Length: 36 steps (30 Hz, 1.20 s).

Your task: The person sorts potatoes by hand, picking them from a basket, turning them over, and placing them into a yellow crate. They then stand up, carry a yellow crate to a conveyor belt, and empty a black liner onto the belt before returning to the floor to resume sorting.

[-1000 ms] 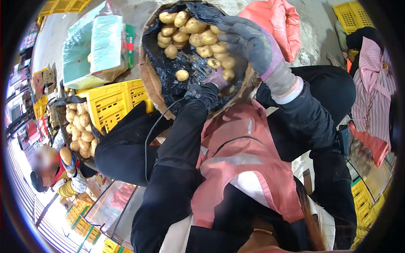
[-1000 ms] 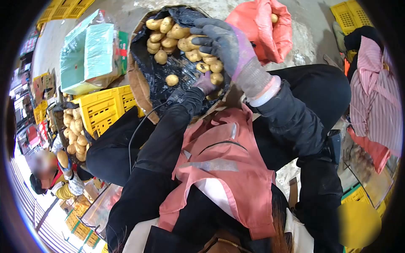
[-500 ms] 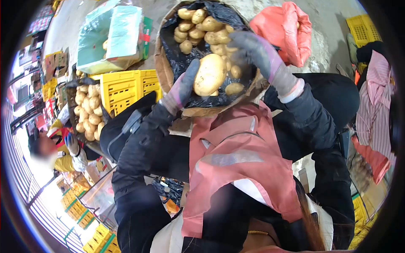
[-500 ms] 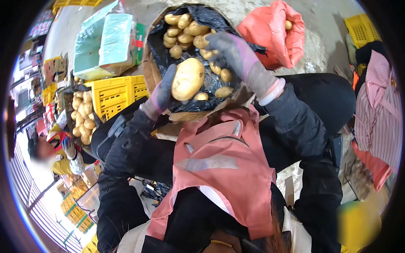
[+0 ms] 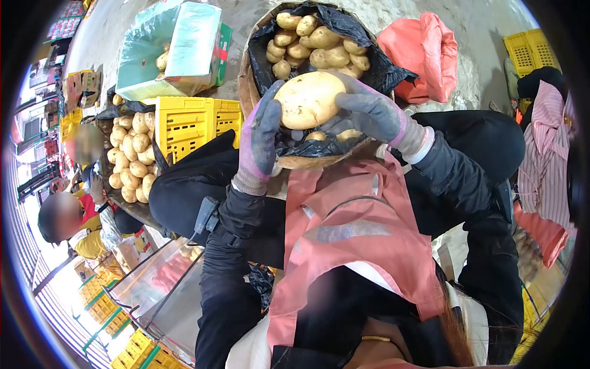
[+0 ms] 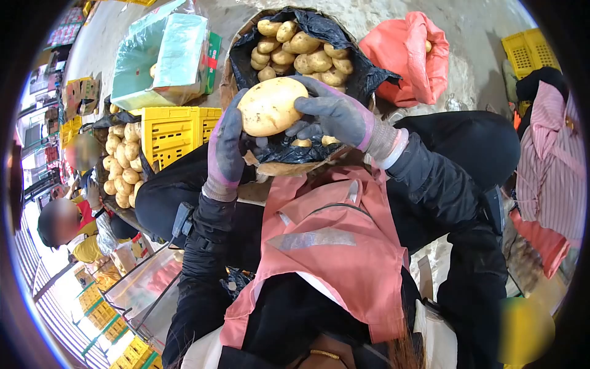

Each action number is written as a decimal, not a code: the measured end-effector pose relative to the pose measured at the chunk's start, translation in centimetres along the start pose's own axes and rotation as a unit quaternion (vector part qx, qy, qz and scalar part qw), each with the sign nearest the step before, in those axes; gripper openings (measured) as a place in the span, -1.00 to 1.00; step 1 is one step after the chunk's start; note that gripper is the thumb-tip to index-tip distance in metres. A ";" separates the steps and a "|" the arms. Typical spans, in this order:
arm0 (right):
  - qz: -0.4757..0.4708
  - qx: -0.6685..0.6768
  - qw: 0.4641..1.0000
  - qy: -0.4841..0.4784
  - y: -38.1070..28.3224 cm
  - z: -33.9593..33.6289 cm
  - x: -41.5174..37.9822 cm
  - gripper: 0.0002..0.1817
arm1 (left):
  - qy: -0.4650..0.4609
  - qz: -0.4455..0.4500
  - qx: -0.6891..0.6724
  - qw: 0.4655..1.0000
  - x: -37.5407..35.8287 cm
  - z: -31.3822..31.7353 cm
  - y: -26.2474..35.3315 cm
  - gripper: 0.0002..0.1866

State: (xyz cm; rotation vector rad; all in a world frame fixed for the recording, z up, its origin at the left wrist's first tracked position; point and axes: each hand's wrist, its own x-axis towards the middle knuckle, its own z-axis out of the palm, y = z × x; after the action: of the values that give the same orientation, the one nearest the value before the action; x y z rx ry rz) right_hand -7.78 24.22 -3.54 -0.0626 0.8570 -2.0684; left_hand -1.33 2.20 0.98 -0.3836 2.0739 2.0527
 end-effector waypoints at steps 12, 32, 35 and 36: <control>-0.164 -0.235 0.958 0.014 0.1 1.7 -0.2 -0.18 | -0.079 -0.023 -0.216 0.973 0.4 0.3 -0.2 -0.39; -0.205 -0.230 0.949 0.074 -4.0 1.6 -1.6 -0.53 | 0.151 0.037 -0.189 0.970 -5.6 -18.3 11.8 -0.48; -0.259 -0.197 0.943 0.069 -5.3 0.3 -1.2 -0.54 | 0.352 0.103 0.479 0.798 -4.2 -33.6 9.9 -0.63; -0.278 -0.204 0.936 0.070 -5.8 -0.4 -0.9 -0.52 | 0.301 0.143 0.407 0.851 -2.1 -29.1 10.3 -0.67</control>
State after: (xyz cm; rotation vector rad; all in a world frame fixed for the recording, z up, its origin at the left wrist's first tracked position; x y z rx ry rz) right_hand -11.42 27.35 -0.16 -0.4321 1.4821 -2.3905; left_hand -1.46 -26.78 11.92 -0.6320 3.2846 0.9940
